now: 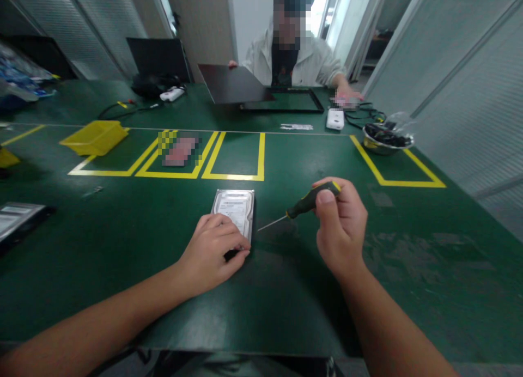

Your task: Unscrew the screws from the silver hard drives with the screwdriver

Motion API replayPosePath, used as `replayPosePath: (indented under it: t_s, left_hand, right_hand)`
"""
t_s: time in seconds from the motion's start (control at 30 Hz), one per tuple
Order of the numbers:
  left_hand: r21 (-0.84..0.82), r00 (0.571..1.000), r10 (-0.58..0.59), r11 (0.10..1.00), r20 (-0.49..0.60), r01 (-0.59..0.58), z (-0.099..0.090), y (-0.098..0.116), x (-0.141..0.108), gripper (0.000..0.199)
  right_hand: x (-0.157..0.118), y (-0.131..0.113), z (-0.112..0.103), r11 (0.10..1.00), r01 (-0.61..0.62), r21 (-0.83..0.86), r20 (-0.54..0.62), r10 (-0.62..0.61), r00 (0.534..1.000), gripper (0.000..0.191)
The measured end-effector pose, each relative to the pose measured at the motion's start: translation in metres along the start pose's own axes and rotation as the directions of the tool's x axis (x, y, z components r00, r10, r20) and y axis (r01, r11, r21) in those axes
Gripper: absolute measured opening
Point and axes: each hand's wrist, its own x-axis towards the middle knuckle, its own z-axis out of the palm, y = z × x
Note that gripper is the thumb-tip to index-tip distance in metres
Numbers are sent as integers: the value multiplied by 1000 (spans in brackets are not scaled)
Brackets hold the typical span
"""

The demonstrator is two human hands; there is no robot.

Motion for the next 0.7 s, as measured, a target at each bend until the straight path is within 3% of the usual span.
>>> replayPosePath:
  t_s: [0.1, 0.23, 0.43, 0.7]
  left_hand:
    - [6, 1000, -3, 1000, 0, 3, 0, 0, 0, 8]
    - [15, 1000, -1, 1000, -5, 1, -1, 1, 0, 8]
    - [44, 1000, 19, 999, -8, -19, -1, 1, 1, 9]
    - [48, 999, 31, 998, -17, -30, 0, 0, 1, 9]
  right_hand:
    - [-7, -10, 0, 999, -8, -49, -21, 7, 1000, 24]
    - [-15, -19, 1, 997, 47, -56, 46, -45, 998, 18]
    - [-20, -19, 2, 986, 134, -97, 180, -115, 977, 17]
    - [-20, -19, 6, 984, 141, -113, 217, -114, 969, 17]
